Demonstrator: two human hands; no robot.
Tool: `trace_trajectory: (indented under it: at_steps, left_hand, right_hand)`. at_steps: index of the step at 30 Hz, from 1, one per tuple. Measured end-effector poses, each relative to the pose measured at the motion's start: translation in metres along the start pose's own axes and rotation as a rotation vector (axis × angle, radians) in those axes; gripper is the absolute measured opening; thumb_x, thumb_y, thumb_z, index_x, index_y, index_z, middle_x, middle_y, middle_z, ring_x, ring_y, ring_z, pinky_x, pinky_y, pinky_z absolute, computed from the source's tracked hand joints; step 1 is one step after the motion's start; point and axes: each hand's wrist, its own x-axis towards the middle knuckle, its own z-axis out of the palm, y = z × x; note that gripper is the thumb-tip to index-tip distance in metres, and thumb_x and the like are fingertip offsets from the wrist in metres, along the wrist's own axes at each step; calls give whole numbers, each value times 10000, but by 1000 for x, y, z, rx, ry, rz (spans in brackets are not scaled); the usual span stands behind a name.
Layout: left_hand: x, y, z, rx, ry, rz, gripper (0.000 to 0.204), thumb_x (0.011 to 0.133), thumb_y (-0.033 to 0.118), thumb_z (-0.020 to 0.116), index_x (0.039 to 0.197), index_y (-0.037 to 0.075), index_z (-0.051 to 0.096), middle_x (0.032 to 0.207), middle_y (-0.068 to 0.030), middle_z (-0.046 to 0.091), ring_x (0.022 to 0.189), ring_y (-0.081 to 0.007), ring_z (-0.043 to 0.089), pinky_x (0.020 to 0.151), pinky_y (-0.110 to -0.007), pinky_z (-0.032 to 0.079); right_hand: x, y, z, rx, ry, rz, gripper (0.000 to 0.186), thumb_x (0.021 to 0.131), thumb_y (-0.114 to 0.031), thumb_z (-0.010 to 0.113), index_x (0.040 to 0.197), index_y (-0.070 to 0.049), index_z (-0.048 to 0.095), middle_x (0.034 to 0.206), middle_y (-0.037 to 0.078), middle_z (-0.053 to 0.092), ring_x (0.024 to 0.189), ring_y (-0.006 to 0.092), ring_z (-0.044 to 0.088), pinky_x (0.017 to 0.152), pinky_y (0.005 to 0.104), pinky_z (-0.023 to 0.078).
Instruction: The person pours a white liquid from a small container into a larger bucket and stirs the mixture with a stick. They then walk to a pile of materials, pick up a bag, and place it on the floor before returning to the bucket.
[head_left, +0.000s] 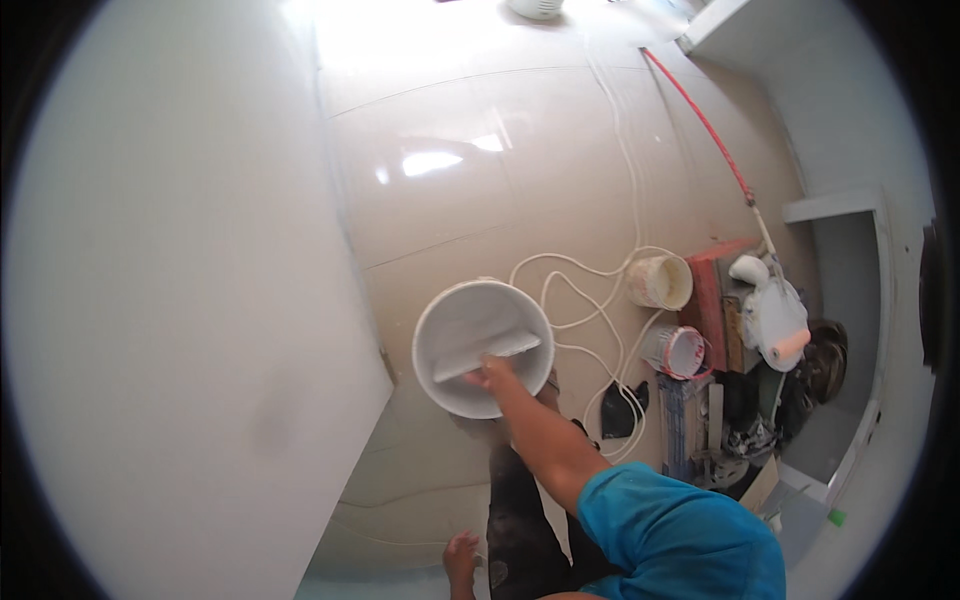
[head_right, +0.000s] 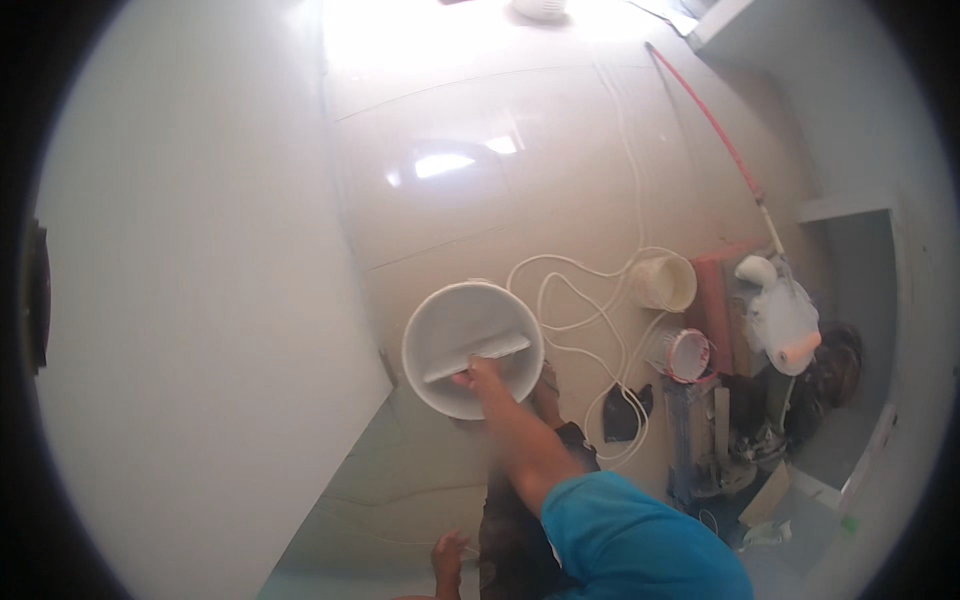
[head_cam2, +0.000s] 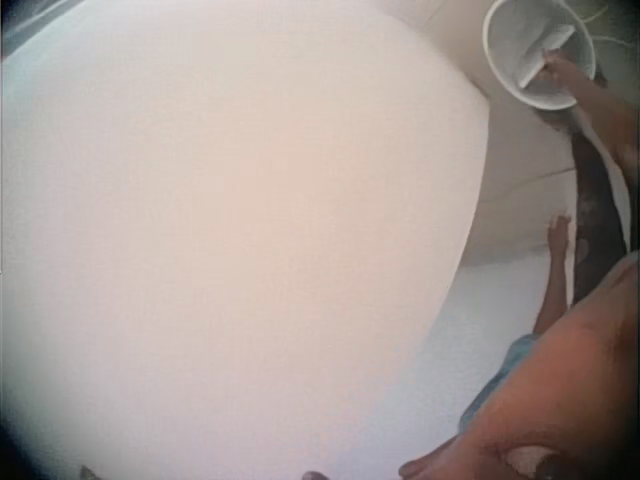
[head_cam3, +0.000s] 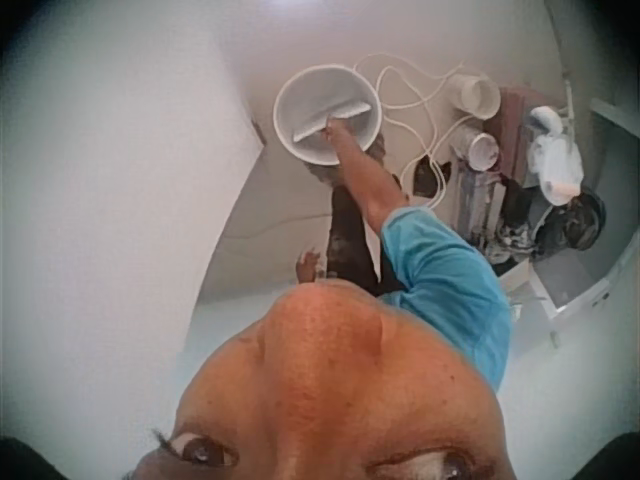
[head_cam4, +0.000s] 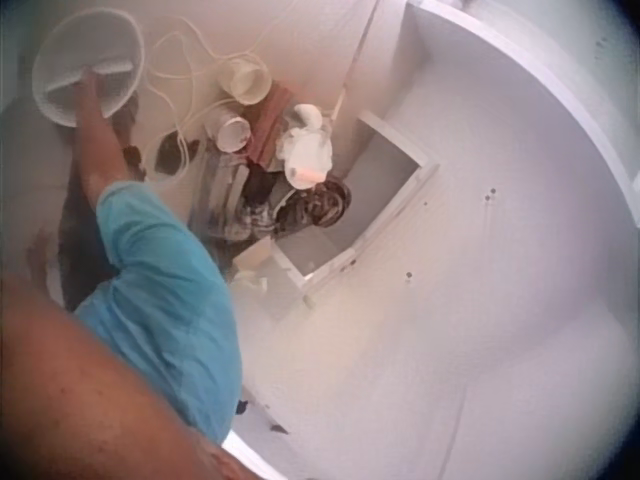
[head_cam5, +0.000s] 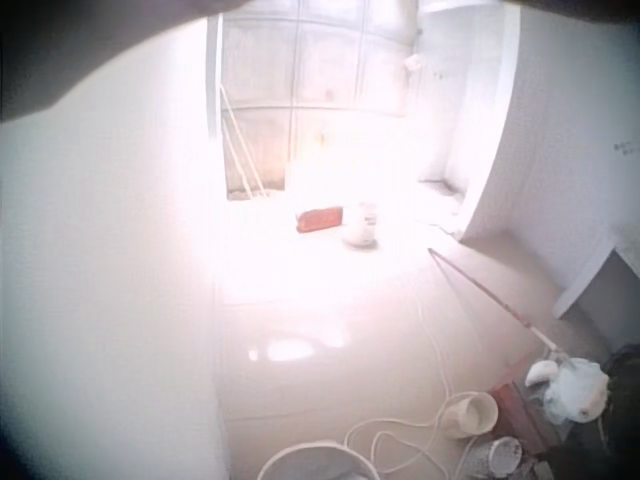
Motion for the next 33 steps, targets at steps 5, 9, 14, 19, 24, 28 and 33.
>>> trace_trajectory:
  at_steps: [5,9,14,19,24,28,33]
  left_hand:
    - [12,-16,-2,9,-4,-15,365,912,284,429,1081,-11,563,902,-122,634,858,-202,615,737,-302,470]
    - [7,-20,1,-50,27,59,370,912,282,425,1091,-11,562,885,-120,636,840,-192,613,740,-308,468]
    - [-11,13,7,55,-5,59,364,910,278,426,1091,-3,569,913,-124,633,850,-193,603,760,-315,465]
    - [17,-17,-13,11,2,69,375,907,291,437,1118,2,552,931,-128,631,879,-189,589,798,-312,452]
    - [2,5,-8,-110,13,13,423,917,326,436,1157,-13,514,997,-143,618,933,-198,585,855,-318,435]
    - [0,2,-8,-73,3,-27,427,923,326,439,1171,-15,498,1019,-143,609,972,-208,578,873,-319,426]
    - [3,-5,-6,-67,-20,-25,427,922,332,445,1163,-16,500,1024,-138,605,982,-210,575,875,-318,424]
  right_hand:
    - [-5,16,2,685,-9,67,265,872,-36,438,1134,-9,417,1145,195,447,1060,355,480,823,493,524]
    - [-76,7,27,1145,74,193,294,885,-38,406,1175,17,399,1147,202,452,1072,345,483,848,475,525]
    - [-85,16,24,1221,-155,32,310,887,-41,404,1194,-1,392,1170,199,446,1112,338,458,835,459,535]
    - [-29,30,21,837,120,5,263,903,-67,401,1142,41,398,1093,202,488,950,351,550,746,445,565]
    - [1,13,3,219,111,-11,258,887,-60,427,1100,86,426,978,190,555,732,302,623,588,381,586]
    - [12,-12,0,-215,53,-74,217,857,-51,452,1016,87,507,885,180,605,696,279,641,542,332,575]
    - [4,-52,19,-1302,-128,-223,151,751,-18,493,809,56,610,797,170,643,666,239,653,542,312,536]
